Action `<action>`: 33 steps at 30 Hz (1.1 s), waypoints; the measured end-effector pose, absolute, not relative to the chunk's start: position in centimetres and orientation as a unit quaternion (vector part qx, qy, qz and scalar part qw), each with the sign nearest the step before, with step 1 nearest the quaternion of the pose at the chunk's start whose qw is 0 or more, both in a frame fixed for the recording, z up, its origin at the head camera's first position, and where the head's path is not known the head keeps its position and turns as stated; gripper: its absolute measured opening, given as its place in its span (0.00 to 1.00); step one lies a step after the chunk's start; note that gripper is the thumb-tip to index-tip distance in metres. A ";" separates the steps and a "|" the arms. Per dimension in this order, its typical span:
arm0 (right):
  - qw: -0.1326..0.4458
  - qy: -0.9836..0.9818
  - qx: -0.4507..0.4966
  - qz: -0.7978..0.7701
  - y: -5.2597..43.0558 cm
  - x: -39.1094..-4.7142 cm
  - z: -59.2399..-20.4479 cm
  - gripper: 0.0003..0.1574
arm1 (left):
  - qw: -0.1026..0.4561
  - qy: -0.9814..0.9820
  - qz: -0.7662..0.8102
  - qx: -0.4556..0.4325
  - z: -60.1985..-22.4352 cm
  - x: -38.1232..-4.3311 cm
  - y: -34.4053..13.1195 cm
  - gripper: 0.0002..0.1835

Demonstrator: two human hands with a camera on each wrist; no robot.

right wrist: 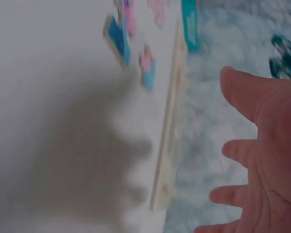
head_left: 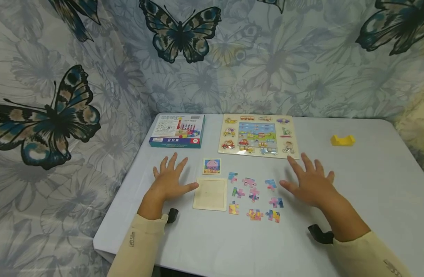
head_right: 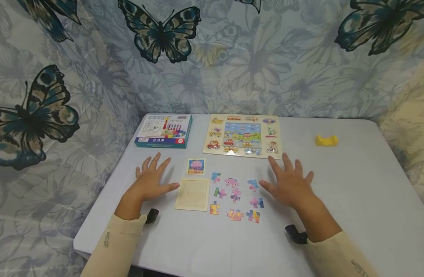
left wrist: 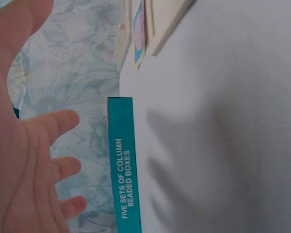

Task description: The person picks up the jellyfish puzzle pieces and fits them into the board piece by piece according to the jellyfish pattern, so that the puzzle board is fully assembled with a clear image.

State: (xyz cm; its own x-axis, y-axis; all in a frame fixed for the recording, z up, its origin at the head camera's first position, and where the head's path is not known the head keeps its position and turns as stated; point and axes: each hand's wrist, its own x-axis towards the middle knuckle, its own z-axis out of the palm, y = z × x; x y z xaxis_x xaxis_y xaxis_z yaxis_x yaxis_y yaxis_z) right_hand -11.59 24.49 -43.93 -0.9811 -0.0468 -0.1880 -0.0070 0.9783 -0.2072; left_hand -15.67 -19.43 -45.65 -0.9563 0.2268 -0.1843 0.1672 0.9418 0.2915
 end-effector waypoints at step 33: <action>0.203 0.907 -0.156 -0.334 6.9 -18.8 -45.6 0.06 | 0.161 0.959 0.152 0.178 -47.7 -12.9 -18.2 0.51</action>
